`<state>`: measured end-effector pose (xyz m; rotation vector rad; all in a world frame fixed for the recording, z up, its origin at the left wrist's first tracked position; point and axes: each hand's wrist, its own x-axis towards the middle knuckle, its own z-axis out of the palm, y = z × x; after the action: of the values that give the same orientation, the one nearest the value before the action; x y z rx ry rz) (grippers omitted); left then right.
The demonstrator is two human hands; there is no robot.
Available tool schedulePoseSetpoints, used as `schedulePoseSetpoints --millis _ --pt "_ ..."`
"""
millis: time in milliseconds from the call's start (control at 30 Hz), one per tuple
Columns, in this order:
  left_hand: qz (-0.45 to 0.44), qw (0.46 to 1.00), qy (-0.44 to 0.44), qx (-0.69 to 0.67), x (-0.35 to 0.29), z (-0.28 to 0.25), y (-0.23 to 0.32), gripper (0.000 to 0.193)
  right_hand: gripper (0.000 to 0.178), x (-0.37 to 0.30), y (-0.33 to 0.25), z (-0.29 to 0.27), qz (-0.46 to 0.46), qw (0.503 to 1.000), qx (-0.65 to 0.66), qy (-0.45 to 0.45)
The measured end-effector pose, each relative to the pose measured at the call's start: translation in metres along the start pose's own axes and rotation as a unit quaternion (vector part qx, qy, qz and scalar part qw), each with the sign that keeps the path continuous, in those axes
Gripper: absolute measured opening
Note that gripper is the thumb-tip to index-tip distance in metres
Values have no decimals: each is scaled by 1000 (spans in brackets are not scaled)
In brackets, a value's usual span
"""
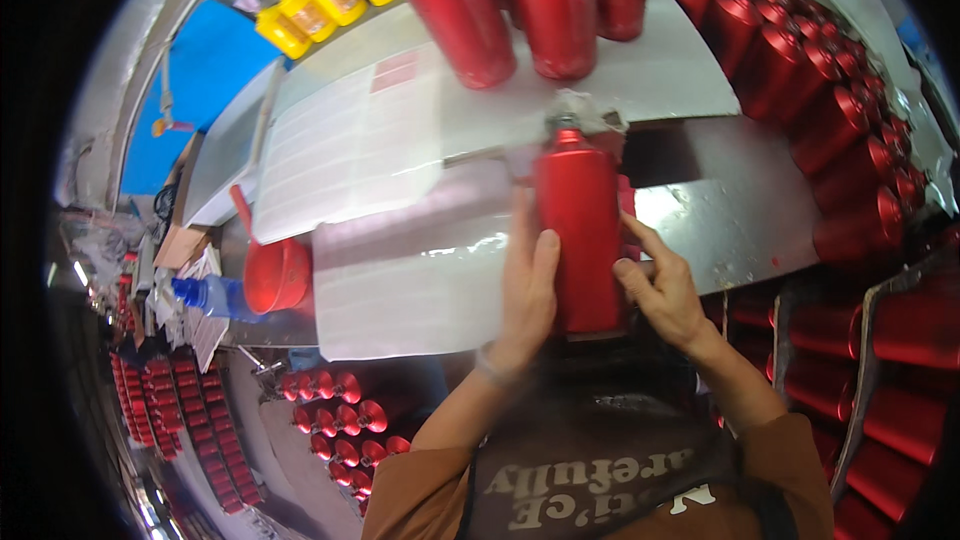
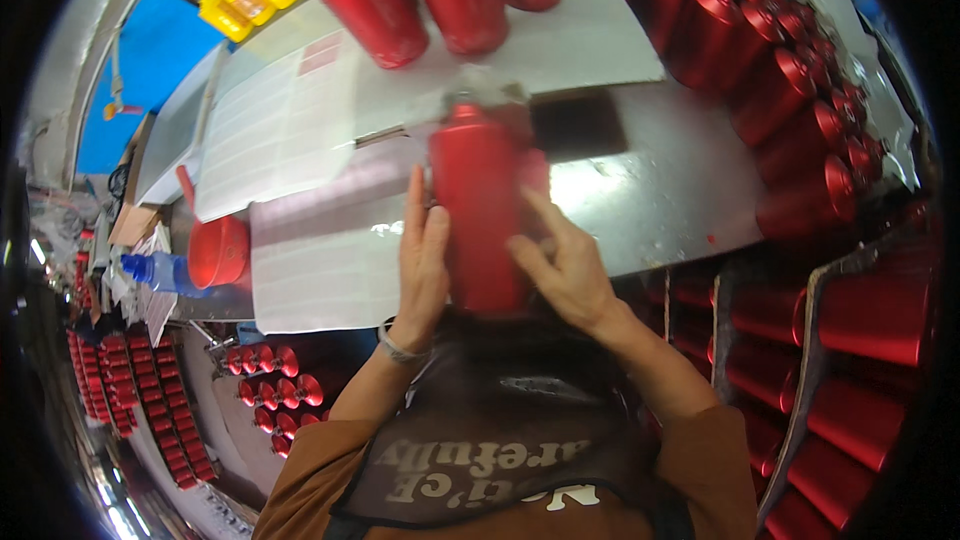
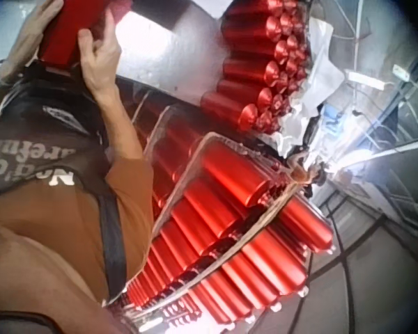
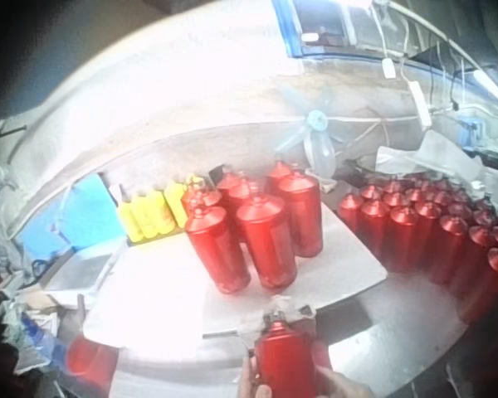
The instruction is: The person picks red cylindrical containers from a tray, applies a printed label to each one, smooths it with a black card, and places the labeled containers on a nearby surface. The process is repeated for multiple containers.
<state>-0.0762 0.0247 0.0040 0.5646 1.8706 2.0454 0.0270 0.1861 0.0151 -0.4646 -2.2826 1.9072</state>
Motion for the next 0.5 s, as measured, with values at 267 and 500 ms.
schedulePoseSetpoints --millis 267,500 --pt "-9 1000 -22 5 -7 13 4 74 64 -5 5 6 -130 982 -118 67" --pt "-9 999 -10 34 -9 18 9 77 59 4 11 0 -147 984 -94 34"
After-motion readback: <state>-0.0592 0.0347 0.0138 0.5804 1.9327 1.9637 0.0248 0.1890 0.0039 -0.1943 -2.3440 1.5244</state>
